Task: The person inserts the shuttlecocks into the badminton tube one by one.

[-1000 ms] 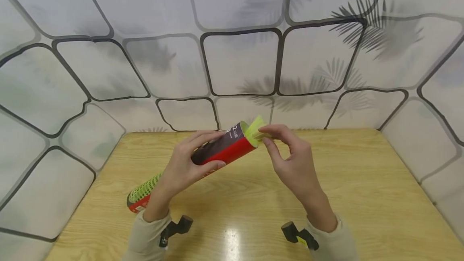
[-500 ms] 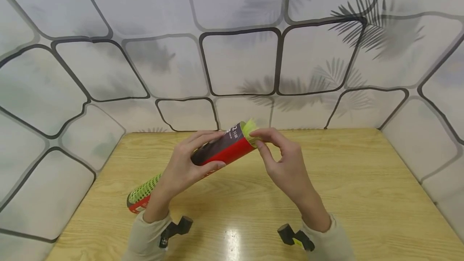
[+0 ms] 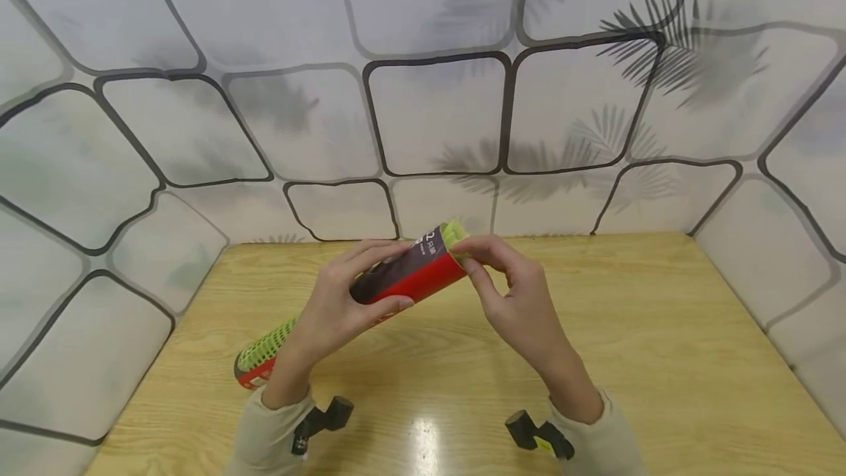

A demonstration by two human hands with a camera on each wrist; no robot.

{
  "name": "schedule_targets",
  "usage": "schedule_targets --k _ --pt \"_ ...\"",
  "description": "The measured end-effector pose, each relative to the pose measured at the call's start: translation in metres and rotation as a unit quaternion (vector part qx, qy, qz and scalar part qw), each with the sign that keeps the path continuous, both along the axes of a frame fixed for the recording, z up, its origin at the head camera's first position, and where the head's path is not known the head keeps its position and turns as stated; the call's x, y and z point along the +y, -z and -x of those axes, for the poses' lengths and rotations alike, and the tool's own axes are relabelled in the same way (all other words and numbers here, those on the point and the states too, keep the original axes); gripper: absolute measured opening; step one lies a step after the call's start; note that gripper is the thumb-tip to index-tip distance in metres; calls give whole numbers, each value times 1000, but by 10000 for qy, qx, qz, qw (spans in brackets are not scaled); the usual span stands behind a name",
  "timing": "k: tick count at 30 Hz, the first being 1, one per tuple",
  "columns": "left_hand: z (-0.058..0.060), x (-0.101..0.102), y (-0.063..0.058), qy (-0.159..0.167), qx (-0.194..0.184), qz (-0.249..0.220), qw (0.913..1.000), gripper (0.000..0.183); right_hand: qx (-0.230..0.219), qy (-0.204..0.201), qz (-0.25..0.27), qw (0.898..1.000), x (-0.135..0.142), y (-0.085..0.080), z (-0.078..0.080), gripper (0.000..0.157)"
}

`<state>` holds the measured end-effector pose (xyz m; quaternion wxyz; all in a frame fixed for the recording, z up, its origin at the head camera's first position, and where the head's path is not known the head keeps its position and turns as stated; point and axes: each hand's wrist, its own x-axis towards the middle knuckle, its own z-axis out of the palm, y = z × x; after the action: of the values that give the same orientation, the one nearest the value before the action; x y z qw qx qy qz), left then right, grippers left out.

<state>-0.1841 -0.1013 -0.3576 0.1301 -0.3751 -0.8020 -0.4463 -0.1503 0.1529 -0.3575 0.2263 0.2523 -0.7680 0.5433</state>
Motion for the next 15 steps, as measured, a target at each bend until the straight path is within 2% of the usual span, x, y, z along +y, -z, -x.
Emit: schedule_targets --k 7,15 --pt "-1 1 -2 37 33 -44 10000 59 -98 -142 -129 9998 2 -3 -2 25" --pt "-1 0 -1 69 100 -7 9999 58 -361 -654 -267 9968 5 -4 -2 26"
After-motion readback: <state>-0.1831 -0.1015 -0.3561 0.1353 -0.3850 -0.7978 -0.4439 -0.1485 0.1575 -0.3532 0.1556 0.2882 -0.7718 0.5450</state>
